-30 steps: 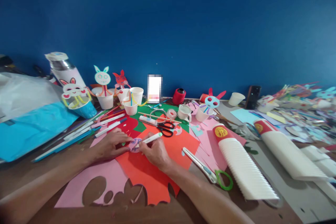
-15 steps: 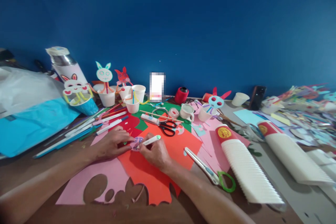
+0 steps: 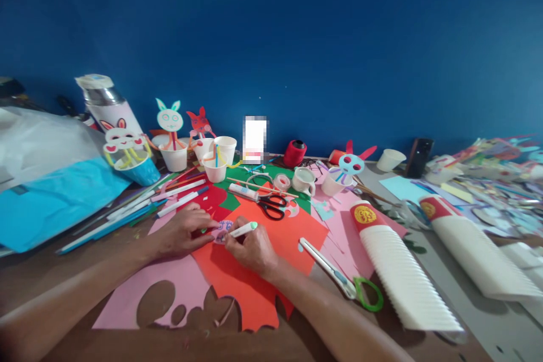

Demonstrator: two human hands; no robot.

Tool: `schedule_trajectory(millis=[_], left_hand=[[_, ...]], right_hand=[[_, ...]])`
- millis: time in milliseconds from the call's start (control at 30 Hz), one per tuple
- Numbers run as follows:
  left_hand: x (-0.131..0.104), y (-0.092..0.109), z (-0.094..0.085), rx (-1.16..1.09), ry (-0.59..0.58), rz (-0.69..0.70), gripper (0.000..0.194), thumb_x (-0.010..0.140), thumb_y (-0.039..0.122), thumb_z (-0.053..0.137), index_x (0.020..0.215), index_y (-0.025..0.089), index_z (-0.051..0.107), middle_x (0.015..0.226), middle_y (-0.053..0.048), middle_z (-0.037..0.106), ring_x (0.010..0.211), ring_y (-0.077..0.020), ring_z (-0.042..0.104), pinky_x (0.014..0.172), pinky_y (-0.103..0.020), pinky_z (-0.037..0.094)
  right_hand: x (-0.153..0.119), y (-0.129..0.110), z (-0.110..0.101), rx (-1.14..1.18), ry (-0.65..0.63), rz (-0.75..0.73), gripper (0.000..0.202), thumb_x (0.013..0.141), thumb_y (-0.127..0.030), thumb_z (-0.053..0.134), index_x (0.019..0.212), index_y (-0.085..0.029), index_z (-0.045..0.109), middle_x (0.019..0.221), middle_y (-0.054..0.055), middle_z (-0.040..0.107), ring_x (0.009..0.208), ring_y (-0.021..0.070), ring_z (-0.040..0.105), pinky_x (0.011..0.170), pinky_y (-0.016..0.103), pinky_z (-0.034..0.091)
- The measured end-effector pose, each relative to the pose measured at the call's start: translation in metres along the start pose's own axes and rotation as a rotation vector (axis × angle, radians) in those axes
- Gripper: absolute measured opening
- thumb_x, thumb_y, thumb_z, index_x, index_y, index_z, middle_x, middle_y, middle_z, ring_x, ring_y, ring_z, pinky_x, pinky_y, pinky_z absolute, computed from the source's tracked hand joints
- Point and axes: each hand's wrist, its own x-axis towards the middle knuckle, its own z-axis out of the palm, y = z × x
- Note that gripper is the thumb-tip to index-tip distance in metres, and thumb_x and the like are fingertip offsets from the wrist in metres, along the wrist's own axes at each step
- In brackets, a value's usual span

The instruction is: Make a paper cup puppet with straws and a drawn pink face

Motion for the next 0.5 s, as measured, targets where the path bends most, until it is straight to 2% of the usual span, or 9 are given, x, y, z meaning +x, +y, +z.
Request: schedule_trajectory(millis=[500], left_hand=[[0.0006, 0.0008, -0.0012, 0.007, -0.022, -0.004, 0.021, 0.091, 0.031, 0.052, 0.099, 0.02, 0.068, 0.072, -0.001, 0.064, 0.066, -0.0151, 0.053, 0.072, -0.032, 0.031]], right_hand=[[0.0004, 0.0007, 0.0007, -0.002, -0.002, 0.017, 0.011, 0.08, -0.027, 0.054, 0.072, -0.02, 0.051, 0.052, -0.006, 0.044, 0.046, 0.0089, 0.037, 0.044, 0.021, 0.025]])
